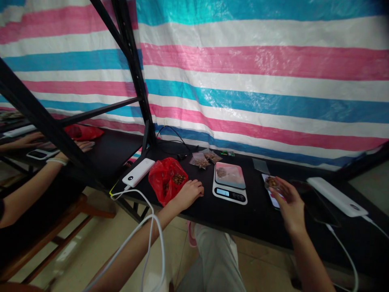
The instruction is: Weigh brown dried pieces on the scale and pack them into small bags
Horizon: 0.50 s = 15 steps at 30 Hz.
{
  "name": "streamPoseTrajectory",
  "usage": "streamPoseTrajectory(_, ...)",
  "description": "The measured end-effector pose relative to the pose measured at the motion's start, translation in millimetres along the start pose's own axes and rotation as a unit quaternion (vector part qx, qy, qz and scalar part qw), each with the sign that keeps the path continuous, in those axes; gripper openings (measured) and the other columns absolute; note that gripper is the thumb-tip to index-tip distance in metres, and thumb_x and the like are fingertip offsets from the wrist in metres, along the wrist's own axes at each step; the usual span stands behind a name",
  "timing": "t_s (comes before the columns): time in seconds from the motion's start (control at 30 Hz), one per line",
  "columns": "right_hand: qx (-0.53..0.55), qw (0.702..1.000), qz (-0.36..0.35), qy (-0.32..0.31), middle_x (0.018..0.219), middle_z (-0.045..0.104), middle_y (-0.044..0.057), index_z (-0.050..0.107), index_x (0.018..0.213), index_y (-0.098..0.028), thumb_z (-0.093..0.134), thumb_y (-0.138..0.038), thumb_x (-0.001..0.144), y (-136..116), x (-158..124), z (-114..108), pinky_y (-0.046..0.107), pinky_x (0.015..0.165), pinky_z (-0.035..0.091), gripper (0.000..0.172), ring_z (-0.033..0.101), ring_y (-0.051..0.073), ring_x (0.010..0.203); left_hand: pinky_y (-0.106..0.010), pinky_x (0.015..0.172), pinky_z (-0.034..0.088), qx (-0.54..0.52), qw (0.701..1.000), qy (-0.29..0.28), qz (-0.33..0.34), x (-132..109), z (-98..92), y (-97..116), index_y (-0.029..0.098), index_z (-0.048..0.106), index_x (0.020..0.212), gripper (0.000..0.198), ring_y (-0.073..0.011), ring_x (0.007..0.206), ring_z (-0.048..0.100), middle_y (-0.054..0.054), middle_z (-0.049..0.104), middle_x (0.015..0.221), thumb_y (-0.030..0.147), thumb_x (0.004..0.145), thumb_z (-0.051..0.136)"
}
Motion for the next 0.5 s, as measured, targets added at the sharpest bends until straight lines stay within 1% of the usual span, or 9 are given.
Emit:
streamPoseTrajectory(0.07, -0.003, 1.0, 0.0, -0.004, 0.114, 0.061, 0.008, 0.055, 0.111, -0.023, 0.069, -0.036, 0.067, 3, -2, 1, 0.048, 0.097, 0.039, 0.048, 0.057, 0.026, 0.106, -0.029, 0.075, 0.034, -0.004, 1.0, 0.008, -0.001, -4, -7.8, 1, 0.018, 0.06, 0.081, 0.013, -0.0159, 0.088, 0.049, -0.002, 0.057, 0.087, 0.026, 0.085, 0.05)
streamPoseTrajectory(0.1, -0.005, 1.0, 0.0, -0.008, 0.113, 0.061, 0.008, 0.056, 0.111, -0.023, 0.068, -0.036, 0.067, 4, -3, 2, 0.048, 0.097, 0.039, 0.048, 0.057, 0.026, 0.106, -0.029, 0.075, 0.035, -0.011, 1.0, 0.025, -0.005, -7, -15.8, 0, 0.019, 0.061, 0.082, 0.014, -0.0156, 0.087, 0.049, -0.002, 0.058, 0.087, 0.027, 0.085, 0.05)
streamPoseTrajectory(0.17, -0.01, 1.0, -0.001, -0.015, 0.112, 0.061, 0.008, 0.056, 0.111, -0.022, 0.068, -0.037, 0.067, 6, -5, 4, 0.047, 0.097, 0.039, 0.048, 0.058, 0.026, 0.105, -0.029, 0.076, 0.036, -0.032, 0.995, 0.092, -0.03, -16, -40.8, -10, 0.019, 0.061, 0.086, 0.018, -0.0153, 0.088, 0.05, -0.003, 0.059, 0.089, 0.029, 0.087, 0.046)
streamPoseTrajectory(0.23, -0.013, 1.0, -0.003, -0.018, 0.112, 0.062, 0.008, 0.056, 0.111, -0.022, 0.068, -0.037, 0.067, 7, -6, 4, 0.046, 0.096, 0.041, 0.048, 0.058, 0.026, 0.104, -0.03, 0.078, 0.037, -0.049, 0.978, 0.183, -0.084, -31, -71.3, -29, 0.019, 0.062, 0.089, 0.023, -0.0158, 0.088, 0.05, -0.004, 0.06, 0.091, 0.031, 0.088, 0.043)
streamPoseTrajectory(0.27, -0.015, 1.0, -0.004, -0.02, 0.112, 0.061, 0.008, 0.056, 0.111, -0.022, 0.068, -0.037, 0.067, 7, -7, 4, 0.046, 0.096, 0.041, 0.048, 0.058, 0.026, 0.104, -0.031, 0.079, 0.037, -0.048, 0.968, 0.217, -0.113, -39, -84.4, -41, 0.018, 0.062, 0.089, 0.024, -0.0166, 0.089, 0.05, -0.005, 0.06, 0.092, 0.032, 0.088, 0.043)
streamPoseTrajectory(0.3, -0.016, 1.0, -0.005, -0.021, 0.112, 0.061, 0.008, 0.056, 0.111, -0.022, 0.068, -0.037, 0.067, 7, -7, 5, 0.046, 0.096, 0.041, 0.048, 0.058, 0.025, 0.104, -0.032, 0.08, 0.037, -0.039, 0.962, 0.235, -0.136, -46, -94.1, -52, 0.018, 0.062, 0.089, 0.024, -0.0174, 0.089, 0.05, -0.005, 0.06, 0.092, 0.033, 0.088, 0.043)
streamPoseTrajectory(0.33, -0.016, 1.0, -0.004, -0.022, 0.112, 0.061, 0.008, 0.056, 0.111, -0.023, 0.068, -0.038, 0.067, 8, -7, 5, 0.046, 0.096, 0.041, 0.048, 0.058, 0.025, 0.104, -0.032, 0.08, 0.037, -0.027, 0.962, 0.232, -0.145, -52, -99.8, -61, 0.019, 0.063, 0.088, 0.024, -0.0178, 0.089, 0.05, -0.005, 0.06, 0.092, 0.033, 0.088, 0.044)
streamPoseTrajectory(0.37, -0.015, 1.0, -0.003, -0.021, 0.113, 0.061, 0.008, 0.056, 0.111, -0.023, 0.068, -0.038, 0.067, 8, -7, 5, 0.046, 0.096, 0.041, 0.049, 0.058, 0.025, 0.105, -0.033, 0.08, 0.037, -0.013, 0.966, 0.214, -0.146, -55, -101.7, -69, 0.019, 0.064, 0.087, 0.024, -0.0179, 0.089, 0.05, -0.005, 0.061, 0.092, 0.032, 0.088, 0.044)
streamPoseTrajectory(0.5, -0.025, 1.0, 0.001, -0.018, 0.115, 0.06, 0.009, 0.056, 0.112, -0.022, 0.068, -0.039, 0.066, 11, -7, 6, 0.047, 0.096, 0.041, 0.05, 0.057, 0.026, 0.105, -0.033, 0.078, 0.037, 0.06, 0.981, 0.13, -0.133, -62, -91.5, -82, 0.019, 0.066, 0.083, 0.026, -0.019, 0.089, 0.05, -0.005, 0.062, 0.09, 0.028, 0.088, 0.043)
Point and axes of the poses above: each hand's wrist, its own x-axis towards the middle knuckle, its own z-axis out of the palm, y = z × x, the point moved 7 cm from there along x, towards the middle knuckle
